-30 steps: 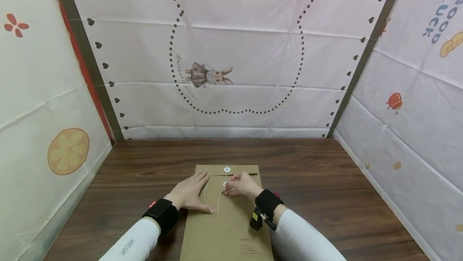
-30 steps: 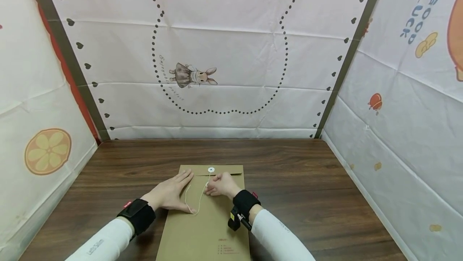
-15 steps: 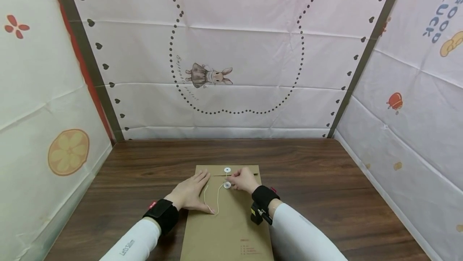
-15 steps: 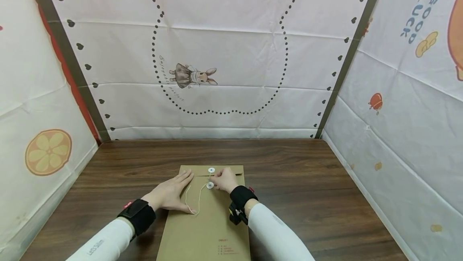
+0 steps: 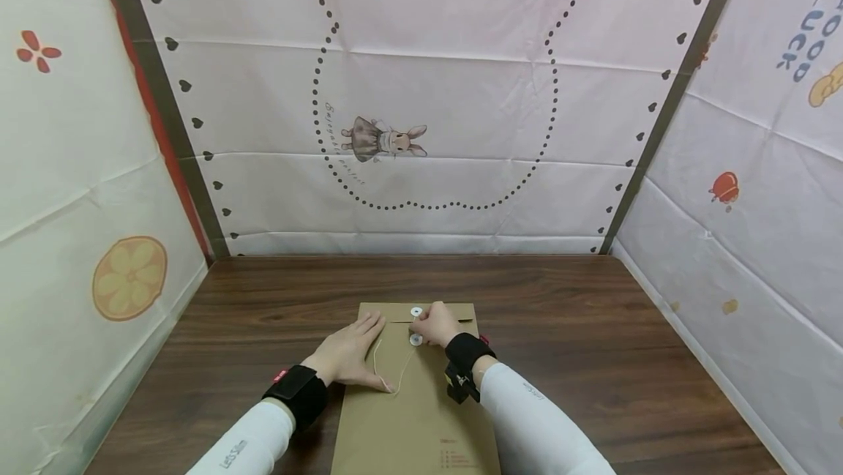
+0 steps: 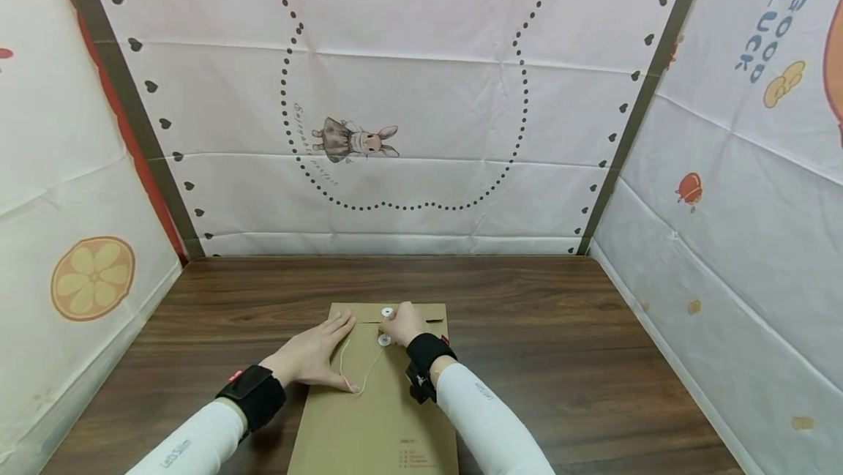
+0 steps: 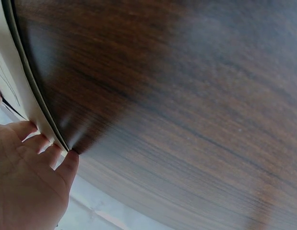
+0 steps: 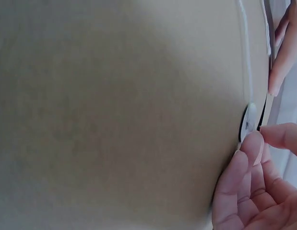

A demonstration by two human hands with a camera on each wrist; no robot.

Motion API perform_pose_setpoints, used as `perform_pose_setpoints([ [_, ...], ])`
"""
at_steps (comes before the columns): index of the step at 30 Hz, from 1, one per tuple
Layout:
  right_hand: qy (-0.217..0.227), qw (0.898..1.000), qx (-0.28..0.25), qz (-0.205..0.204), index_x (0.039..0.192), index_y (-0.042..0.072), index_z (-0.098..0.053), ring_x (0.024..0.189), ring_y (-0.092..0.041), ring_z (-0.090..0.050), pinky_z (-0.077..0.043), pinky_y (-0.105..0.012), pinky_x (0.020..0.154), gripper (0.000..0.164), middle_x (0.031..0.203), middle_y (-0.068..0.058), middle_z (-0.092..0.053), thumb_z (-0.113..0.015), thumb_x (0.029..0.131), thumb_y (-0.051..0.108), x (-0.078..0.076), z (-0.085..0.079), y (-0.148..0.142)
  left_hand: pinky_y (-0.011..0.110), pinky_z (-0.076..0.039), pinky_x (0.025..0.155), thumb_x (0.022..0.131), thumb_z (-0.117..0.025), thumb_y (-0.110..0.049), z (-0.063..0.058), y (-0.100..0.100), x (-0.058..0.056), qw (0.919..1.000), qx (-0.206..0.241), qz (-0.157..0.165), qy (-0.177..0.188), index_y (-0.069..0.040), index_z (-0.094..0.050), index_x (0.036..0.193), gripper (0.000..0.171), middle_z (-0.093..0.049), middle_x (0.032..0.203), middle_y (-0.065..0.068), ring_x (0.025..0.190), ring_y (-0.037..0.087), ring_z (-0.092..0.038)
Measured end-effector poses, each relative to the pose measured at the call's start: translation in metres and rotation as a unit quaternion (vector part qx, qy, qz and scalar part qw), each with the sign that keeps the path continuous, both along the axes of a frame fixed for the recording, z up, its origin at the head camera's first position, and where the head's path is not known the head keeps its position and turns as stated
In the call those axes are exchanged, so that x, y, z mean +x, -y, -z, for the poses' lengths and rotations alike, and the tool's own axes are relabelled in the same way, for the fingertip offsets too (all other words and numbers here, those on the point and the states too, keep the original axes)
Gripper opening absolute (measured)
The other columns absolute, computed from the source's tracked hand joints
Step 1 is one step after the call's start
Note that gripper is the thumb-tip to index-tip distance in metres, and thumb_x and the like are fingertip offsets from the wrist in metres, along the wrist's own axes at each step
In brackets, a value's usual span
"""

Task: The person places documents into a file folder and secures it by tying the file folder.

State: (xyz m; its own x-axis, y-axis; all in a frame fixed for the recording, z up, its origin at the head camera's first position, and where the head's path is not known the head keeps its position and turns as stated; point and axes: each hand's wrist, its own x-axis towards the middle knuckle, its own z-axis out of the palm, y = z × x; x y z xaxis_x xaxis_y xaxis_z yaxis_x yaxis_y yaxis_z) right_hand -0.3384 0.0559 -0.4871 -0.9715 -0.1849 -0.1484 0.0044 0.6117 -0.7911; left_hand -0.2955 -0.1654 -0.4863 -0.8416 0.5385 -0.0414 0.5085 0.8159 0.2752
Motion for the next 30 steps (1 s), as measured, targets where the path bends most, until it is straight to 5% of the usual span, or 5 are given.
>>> perform_pose_setpoints([
  [8,-0.085,0.996,-0.010,-0.026,0.079,0.001,-0.070,0.055,-0.005,-0.047,-0.035,-0.016,0.054,0.011,0.065,-0.004,-0.065,-0.065,0.088,0.005,0.017,-0.004,0.016,0.054,-0.040,0.120,0.065,-0.082,-0.072,-0.001,0.000,0.001,0.9999,0.000,-0.007,0.013,0.003,-0.036,0.156,0.127,-0.033,0.165,0.025,0.154,0.042,-0.034],
  [14,-0.001,0.989,-0.147,-0.032,0.102,-0.010,-0.068,0.073,-0.019,-0.074,-0.058,-0.021,0.066,0.016,0.092,-0.027,-0.076,-0.061,0.096,0.003,0.032,-0.011,0.027,0.055,-0.039,0.120,0.067,-0.080,-0.073,-0.002,0.000,0.002,0.9998,-0.001,-0.009,0.019,0.003,-0.035,0.157,0.126,-0.032,0.166,0.024,0.155,0.041,-0.033],
  [20,0.036,0.968,-0.245,-0.028,0.108,-0.015,-0.063,0.055,-0.004,-0.063,-0.059,-0.024,0.058,0.019,0.074,-0.023,-0.071,-0.058,0.099,0.001,0.045,-0.010,0.026,0.057,-0.037,0.121,0.067,-0.080,-0.073,-0.001,-0.001,0.003,0.9998,0.003,-0.008,0.019,0.003,-0.035,0.157,0.126,-0.031,0.166,0.025,0.155,0.042,-0.032],
  [26,-0.081,0.989,-0.106,-0.059,0.092,-0.006,-0.069,0.042,0.000,-0.049,-0.041,-0.016,0.044,0.010,0.072,-0.025,-0.070,-0.066,0.096,0.003,0.055,-0.006,0.019,0.058,-0.034,0.123,0.066,-0.079,-0.074,0.000,-0.002,0.004,0.9999,0.001,-0.009,0.007,0.003,-0.037,0.156,0.125,-0.033,0.165,0.025,0.154,0.042,-0.034],
  [30,-0.172,0.982,0.020,-0.077,0.085,0.003,-0.074,0.051,0.001,-0.055,-0.043,-0.013,0.050,0.008,0.073,-0.010,-0.075,-0.071,0.092,0.004,0.060,-0.003,0.019,0.057,-0.034,0.123,0.067,-0.079,-0.073,-0.001,-0.003,0.005,0.9999,-0.001,-0.012,0.009,0.003,-0.036,0.156,0.125,-0.033,0.165,0.025,0.154,0.042,-0.034],
])
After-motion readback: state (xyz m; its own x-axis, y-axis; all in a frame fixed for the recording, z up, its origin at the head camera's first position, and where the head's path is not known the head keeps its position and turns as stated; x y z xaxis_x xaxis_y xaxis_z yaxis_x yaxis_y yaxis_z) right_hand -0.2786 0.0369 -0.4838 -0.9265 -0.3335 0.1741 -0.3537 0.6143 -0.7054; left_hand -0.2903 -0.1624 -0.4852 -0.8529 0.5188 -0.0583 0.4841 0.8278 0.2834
